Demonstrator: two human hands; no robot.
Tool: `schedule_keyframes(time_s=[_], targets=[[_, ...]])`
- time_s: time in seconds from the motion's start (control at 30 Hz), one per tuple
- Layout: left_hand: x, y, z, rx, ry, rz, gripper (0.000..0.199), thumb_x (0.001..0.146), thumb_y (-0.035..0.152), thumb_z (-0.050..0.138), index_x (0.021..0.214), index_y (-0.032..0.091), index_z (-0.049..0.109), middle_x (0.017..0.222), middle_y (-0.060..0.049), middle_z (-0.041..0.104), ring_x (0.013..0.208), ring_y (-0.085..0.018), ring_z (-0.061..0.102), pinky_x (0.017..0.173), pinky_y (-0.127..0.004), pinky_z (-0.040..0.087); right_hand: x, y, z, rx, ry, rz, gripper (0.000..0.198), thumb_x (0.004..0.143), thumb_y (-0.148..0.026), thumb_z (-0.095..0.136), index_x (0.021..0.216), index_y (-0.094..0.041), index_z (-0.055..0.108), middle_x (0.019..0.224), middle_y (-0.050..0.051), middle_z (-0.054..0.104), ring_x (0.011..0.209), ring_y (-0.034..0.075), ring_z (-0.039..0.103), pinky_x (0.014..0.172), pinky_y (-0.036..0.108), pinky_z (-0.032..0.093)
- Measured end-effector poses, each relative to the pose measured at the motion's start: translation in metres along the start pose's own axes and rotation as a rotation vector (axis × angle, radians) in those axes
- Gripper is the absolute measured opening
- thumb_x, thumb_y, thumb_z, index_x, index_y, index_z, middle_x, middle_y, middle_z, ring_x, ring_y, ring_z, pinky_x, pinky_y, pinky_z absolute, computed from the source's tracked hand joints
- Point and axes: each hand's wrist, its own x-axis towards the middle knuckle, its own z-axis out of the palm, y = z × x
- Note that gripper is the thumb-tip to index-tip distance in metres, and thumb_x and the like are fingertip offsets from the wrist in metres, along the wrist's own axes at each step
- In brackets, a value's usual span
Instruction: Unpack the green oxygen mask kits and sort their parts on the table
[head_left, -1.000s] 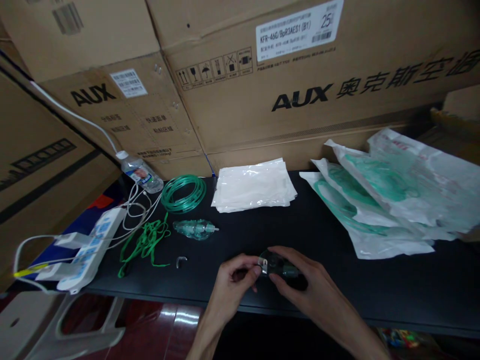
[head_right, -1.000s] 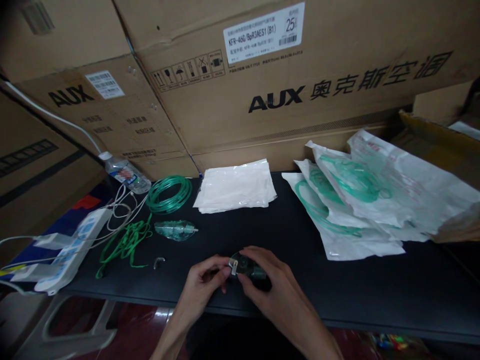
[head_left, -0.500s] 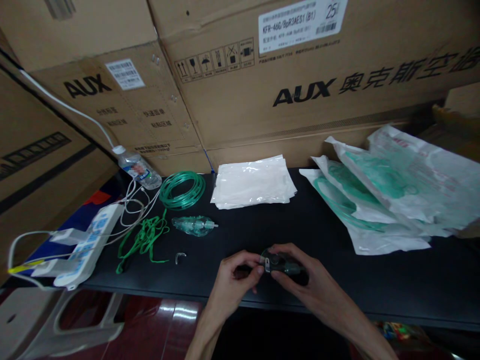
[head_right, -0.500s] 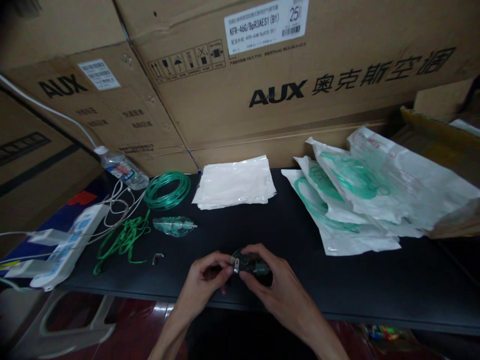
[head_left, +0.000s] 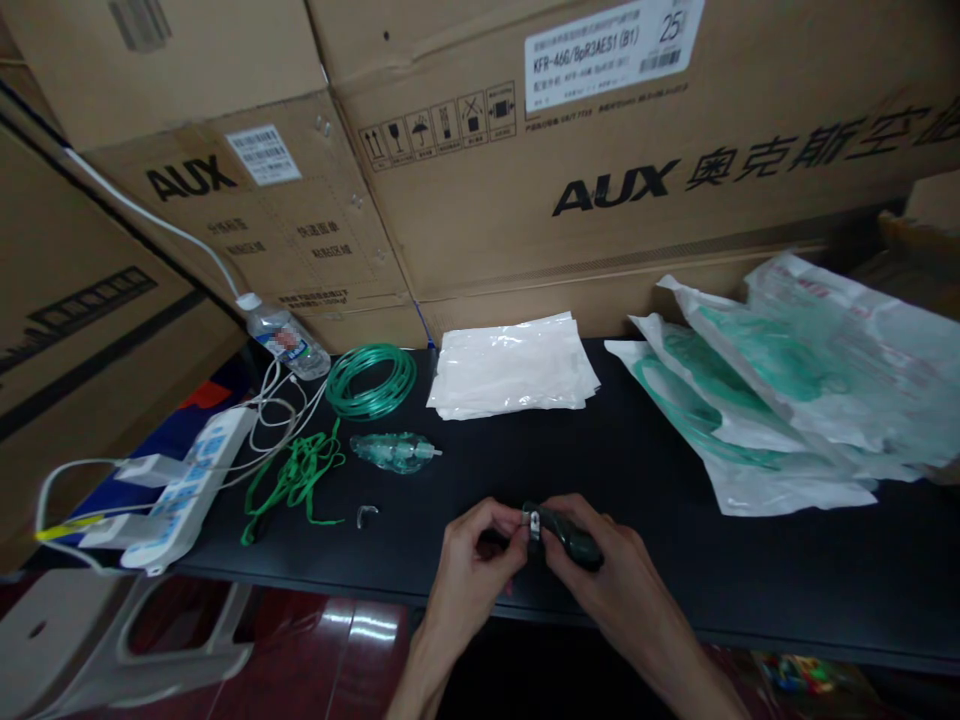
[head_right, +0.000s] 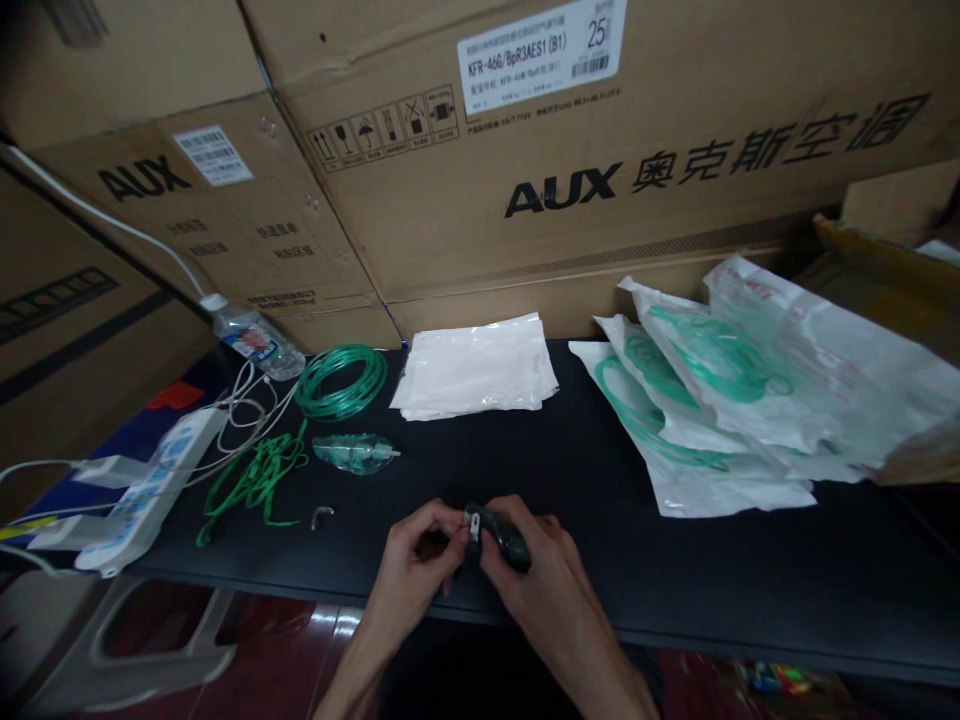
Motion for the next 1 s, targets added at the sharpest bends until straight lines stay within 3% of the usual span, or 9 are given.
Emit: schedule_keyframes(time_s=[0.2,0.33,0.6,1.0], targets=[[-0.001,0.0,0.003,-0.126,0.083,0.026,0.024,0.088,0.033,0.075,0.107,0.019,0.073,0.08,-0.002,0.07,0.068,-0.014,0.065,0.056,-0.021,0.059,-0.004,0.001,0.002,0.029,0.036,-0.042,0.011,0.097,-0.027,0.055,0.095,-0.025,0.066,0.079,0.0,0.073,0.067,0.016,0.071,0.064,0.025,0.05],[-0.009,0.004,0.009,-0.076,0.24,0.075,0.016,0.089,0.033,0.074,0.098,0.02,0.074,0.088,-0.003,0.066,0.079,-0.017,0.067,0.061,-0.022,0.06,-0.005,0.002,0.0,0.042,0.096,-0.067,0.014,0.098,-0.026,0.054,0.098,-0.023,0.068,0.083,0.001,0.075,0.07,0.016,0.073,0.066,0.024,0.053],[-0.012,0.015,0.016,0.053,0.183,0.044,0.016,0.092,0.035,0.071,0.092,0.021,0.079,0.087,-0.003,0.065,0.076,-0.016,0.065,0.062,-0.022,0.056,-0.007,0.007,0.005,-0.002,0.212,-0.148,0.023,0.096,-0.024,0.056,0.112,-0.022,0.074,0.106,0.006,0.081,0.093,0.023,0.079,0.082,0.031,0.063],[-0.008,0.017,0.027,-0.169,0.193,0.007,0.019,0.088,0.037,0.076,0.085,0.018,0.079,0.079,0.001,0.058,0.06,-0.009,0.058,0.052,-0.018,0.053,-0.009,0.004,0.009,0.012,0.261,-0.197,0.027,0.098,-0.021,0.057,0.117,-0.018,0.075,0.114,0.008,0.08,0.099,0.021,0.079,0.086,0.027,0.063]])
